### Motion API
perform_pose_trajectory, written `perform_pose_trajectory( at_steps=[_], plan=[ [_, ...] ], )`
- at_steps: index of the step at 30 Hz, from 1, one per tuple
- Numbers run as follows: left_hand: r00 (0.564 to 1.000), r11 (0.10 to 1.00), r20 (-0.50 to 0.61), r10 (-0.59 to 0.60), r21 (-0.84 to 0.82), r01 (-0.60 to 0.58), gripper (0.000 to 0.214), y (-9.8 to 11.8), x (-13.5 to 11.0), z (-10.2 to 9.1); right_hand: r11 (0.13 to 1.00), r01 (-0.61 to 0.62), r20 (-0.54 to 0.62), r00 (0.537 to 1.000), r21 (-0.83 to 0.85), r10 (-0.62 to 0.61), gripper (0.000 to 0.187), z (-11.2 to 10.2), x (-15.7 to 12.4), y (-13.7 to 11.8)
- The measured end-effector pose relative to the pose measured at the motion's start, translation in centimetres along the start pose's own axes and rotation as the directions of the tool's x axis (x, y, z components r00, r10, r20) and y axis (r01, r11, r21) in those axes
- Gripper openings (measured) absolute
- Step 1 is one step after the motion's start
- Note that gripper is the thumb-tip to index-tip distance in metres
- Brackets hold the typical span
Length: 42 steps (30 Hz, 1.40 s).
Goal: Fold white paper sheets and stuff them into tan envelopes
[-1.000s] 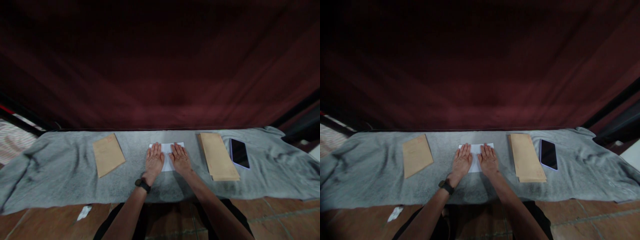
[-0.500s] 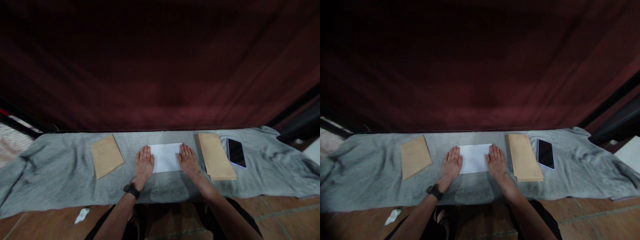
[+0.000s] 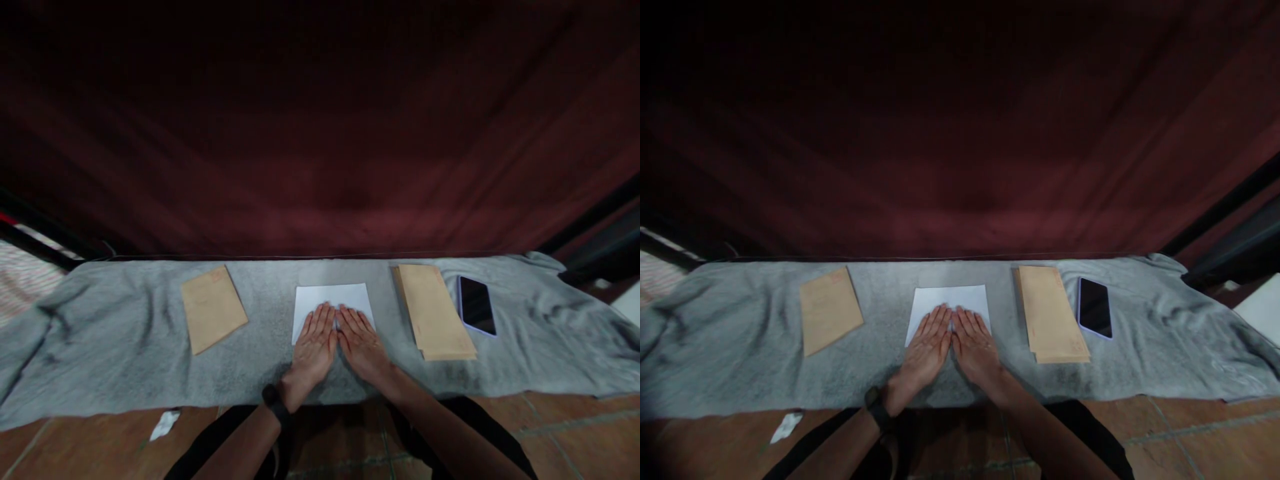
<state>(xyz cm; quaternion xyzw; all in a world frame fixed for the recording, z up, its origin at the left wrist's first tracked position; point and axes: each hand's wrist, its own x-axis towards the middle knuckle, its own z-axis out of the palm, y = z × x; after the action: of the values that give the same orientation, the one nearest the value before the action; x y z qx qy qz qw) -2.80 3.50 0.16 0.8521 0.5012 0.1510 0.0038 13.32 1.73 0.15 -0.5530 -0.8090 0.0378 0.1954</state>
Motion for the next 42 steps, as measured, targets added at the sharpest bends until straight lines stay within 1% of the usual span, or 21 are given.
perform_pose_trajectory(
  at_steps=[4,9,17,19,21,23,25,27,30,32,34,39,42],
  plan=[
    [0.999,0.999,-0.016,-0.043,0.031,0.044,0.056,-1.1,-0.7,-0.3,0.997,-0.06,-0.002,0.998,-0.054,0.06,0.053,-0.3,-0.5,0.7],
    [0.995,0.993,0.009,-0.103,0.067,0.102,0.057,-2.2,-1.1,-1.0,0.988,-0.109,-0.025,0.994,-0.11,0.107,0.054,-0.7,-0.9,2.2],
    [0.979,0.975,0.013,-0.203,0.095,0.201,0.058,-4.3,-1.7,-1.3,0.978,-0.17,-0.049,0.985,-0.124,0.165,0.057,-0.7,-1.9,4.7],
    [0.968,0.962,0.007,-0.25,0.116,0.247,0.058,-4.4,-1.5,-1.6,0.976,-0.189,-0.065,0.981,-0.107,0.183,0.057,-0.9,-2.0,5.0],
    [0.96,0.953,-0.015,-0.278,0.124,0.278,0.058,-4.0,-1.2,-2.1,0.976,-0.201,-0.08,0.978,-0.083,0.195,0.058,-1.3,-1.8,4.9],
    [0.97,0.965,-0.031,-0.239,0.101,0.241,0.058,-3.0,-0.8,-2.4,0.982,-0.183,-0.073,0.981,-0.053,0.179,0.058,-1.8,-1.5,4.4],
    [0.99,0.989,-0.028,-0.137,0.05,0.138,0.057,-1.7,-0.5,-2.5,0.993,-0.115,-0.038,0.993,-0.016,0.114,0.057,-2.1,-1.1,3.4],
    [0.999,0.999,-0.008,-0.042,0.001,0.042,0.057,-0.5,-0.3,-2.2,1.0,-0.023,0.004,1.0,0.019,0.023,0.057,-2.3,-0.8,2.3],
    [0.999,0.999,0.039,0.022,-0.027,-0.021,0.057,0.4,-0.5,-1.3,0.998,0.06,0.039,0.997,0.034,-0.061,0.055,-1.9,-1.0,1.1],
    [0.998,1.0,0.056,0.025,-0.013,-0.024,0.057,0.3,-0.7,-0.8,0.997,0.072,0.054,0.996,0.018,-0.073,0.054,-1.5,-1.3,0.9],
    [0.999,1.0,0.048,0.013,0.008,-0.014,0.057,-0.1,-0.9,-0.5,0.997,0.073,0.067,0.995,-0.008,-0.072,0.054,-1.2,-1.7,1.1],
    [1.0,0.998,0.012,-0.024,0.054,0.023,0.056,-1.5,-1.3,-0.8,0.997,0.032,0.045,0.999,-0.077,-0.028,0.056,-1.5,-2.3,2.2],
    [0.998,0.994,0.01,-0.059,0.092,0.057,0.056,-2.2,-1.5,-1.0,0.994,-0.001,0.026,1.0,-0.106,0.004,0.055,-1.7,-2.4,2.6]
  ],
)
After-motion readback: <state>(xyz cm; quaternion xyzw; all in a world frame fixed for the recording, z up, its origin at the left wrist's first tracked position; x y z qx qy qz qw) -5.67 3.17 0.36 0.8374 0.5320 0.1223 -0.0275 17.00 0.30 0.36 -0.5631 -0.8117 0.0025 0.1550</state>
